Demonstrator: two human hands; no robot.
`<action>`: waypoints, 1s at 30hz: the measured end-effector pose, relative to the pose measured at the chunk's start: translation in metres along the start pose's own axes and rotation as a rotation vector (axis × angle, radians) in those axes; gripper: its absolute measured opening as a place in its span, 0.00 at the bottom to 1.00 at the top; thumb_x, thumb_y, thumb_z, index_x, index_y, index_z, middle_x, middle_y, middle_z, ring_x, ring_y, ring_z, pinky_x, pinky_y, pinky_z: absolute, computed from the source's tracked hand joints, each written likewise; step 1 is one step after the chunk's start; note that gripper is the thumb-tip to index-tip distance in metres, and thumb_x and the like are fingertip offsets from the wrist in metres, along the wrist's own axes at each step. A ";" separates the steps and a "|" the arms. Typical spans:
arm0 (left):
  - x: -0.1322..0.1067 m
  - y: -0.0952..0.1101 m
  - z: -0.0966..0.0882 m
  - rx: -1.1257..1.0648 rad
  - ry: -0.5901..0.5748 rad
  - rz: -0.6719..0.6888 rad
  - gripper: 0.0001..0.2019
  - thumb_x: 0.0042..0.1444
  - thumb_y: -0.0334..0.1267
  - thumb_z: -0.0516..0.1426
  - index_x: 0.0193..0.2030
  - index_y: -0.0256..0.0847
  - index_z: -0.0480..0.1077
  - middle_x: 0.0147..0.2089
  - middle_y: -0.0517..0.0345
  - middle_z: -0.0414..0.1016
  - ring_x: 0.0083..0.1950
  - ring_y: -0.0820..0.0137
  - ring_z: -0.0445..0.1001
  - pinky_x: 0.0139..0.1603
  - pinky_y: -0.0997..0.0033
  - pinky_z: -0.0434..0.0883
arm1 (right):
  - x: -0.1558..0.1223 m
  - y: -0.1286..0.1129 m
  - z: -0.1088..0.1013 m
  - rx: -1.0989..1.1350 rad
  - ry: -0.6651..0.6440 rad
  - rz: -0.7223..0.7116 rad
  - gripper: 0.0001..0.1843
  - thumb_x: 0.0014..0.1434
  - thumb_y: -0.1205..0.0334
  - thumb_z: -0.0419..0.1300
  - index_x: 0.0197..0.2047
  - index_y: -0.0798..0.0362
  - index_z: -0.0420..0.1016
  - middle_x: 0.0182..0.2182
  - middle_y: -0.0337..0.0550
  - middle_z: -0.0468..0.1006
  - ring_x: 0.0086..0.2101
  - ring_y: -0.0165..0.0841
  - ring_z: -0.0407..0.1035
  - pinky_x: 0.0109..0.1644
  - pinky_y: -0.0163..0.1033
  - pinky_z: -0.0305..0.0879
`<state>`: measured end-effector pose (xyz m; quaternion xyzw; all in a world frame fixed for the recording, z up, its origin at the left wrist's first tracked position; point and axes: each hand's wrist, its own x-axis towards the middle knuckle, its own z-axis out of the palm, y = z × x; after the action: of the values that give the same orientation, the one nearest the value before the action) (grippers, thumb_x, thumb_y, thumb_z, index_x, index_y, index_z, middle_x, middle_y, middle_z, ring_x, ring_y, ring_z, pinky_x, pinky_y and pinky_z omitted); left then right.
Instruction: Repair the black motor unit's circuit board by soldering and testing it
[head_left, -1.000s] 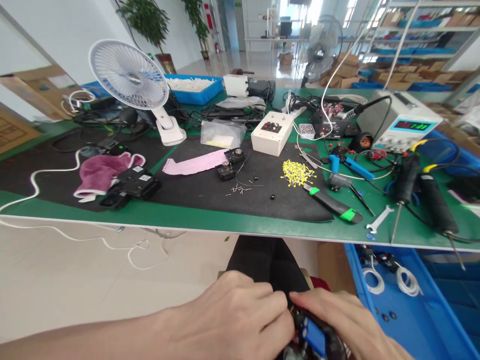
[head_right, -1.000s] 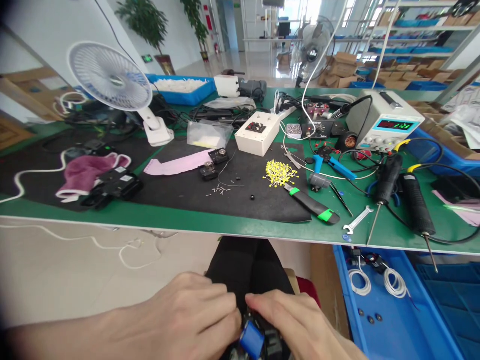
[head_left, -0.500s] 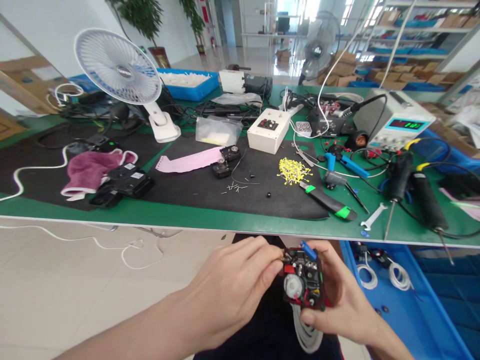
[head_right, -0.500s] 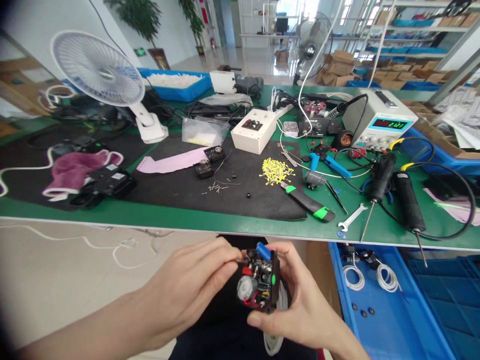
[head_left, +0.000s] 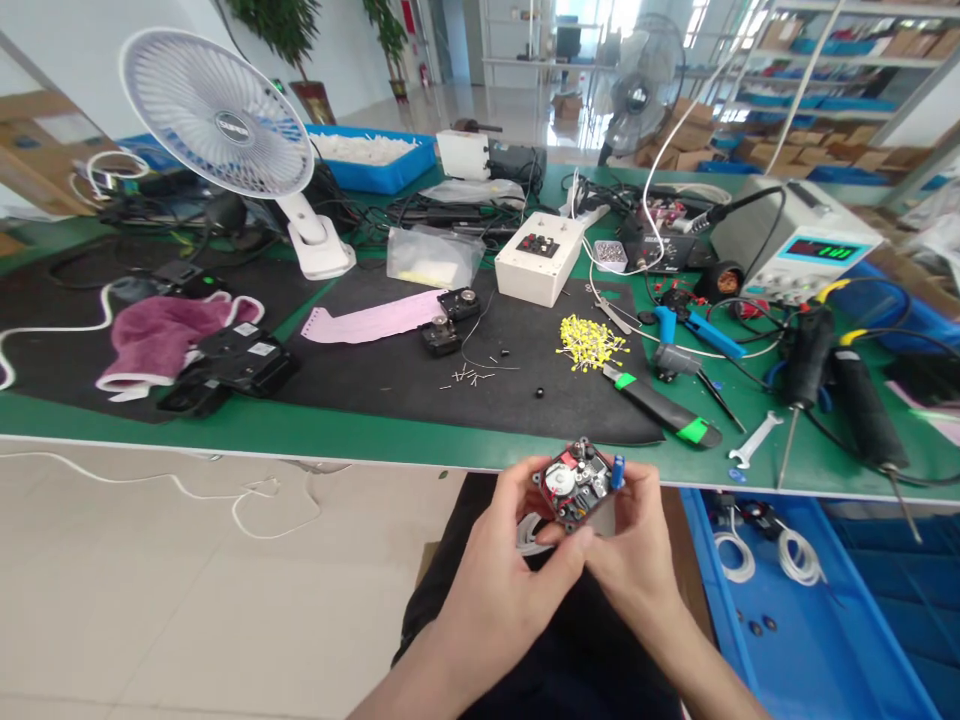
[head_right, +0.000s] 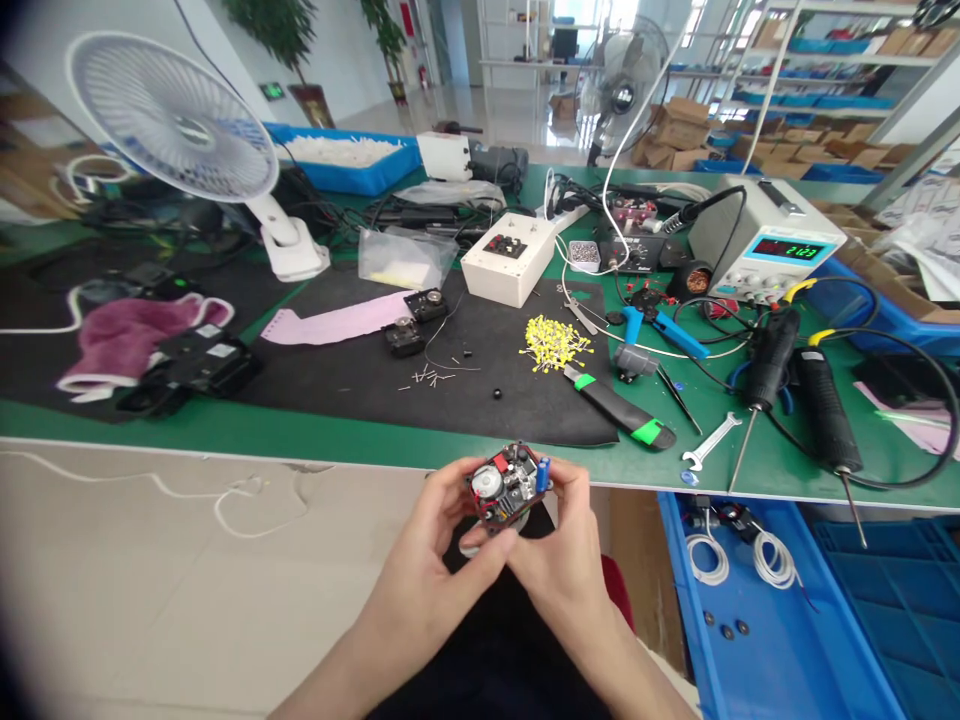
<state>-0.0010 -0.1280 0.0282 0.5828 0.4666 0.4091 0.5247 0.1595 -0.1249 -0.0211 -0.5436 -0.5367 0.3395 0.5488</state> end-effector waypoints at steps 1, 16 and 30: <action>0.004 -0.004 -0.003 0.056 0.024 0.008 0.28 0.65 0.34 0.63 0.68 0.54 0.59 0.64 0.56 0.74 0.61 0.64 0.77 0.63 0.60 0.76 | 0.003 0.000 -0.002 -0.042 -0.023 0.004 0.39 0.51 0.56 0.79 0.61 0.43 0.65 0.53 0.47 0.76 0.52 0.45 0.75 0.56 0.52 0.73; 0.026 -0.039 -0.014 0.595 0.268 0.127 0.30 0.63 0.38 0.65 0.70 0.50 0.64 0.63 0.50 0.72 0.61 0.56 0.73 0.61 0.52 0.76 | 0.054 -0.022 -0.018 -0.558 -0.309 -0.526 0.12 0.69 0.68 0.65 0.55 0.49 0.79 0.66 0.51 0.66 0.65 0.48 0.59 0.68 0.60 0.63; 0.024 -0.047 -0.014 0.593 0.305 0.365 0.18 0.66 0.27 0.61 0.59 0.48 0.71 0.66 0.50 0.75 0.63 0.60 0.77 0.64 0.55 0.76 | 0.065 -0.015 -0.015 -0.503 -0.420 -0.515 0.10 0.68 0.66 0.67 0.52 0.47 0.80 0.63 0.49 0.69 0.62 0.46 0.62 0.64 0.59 0.66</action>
<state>-0.0142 -0.1008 -0.0177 0.7152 0.5260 0.4252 0.1763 0.1833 -0.0690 0.0099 -0.4276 -0.8216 0.1529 0.3446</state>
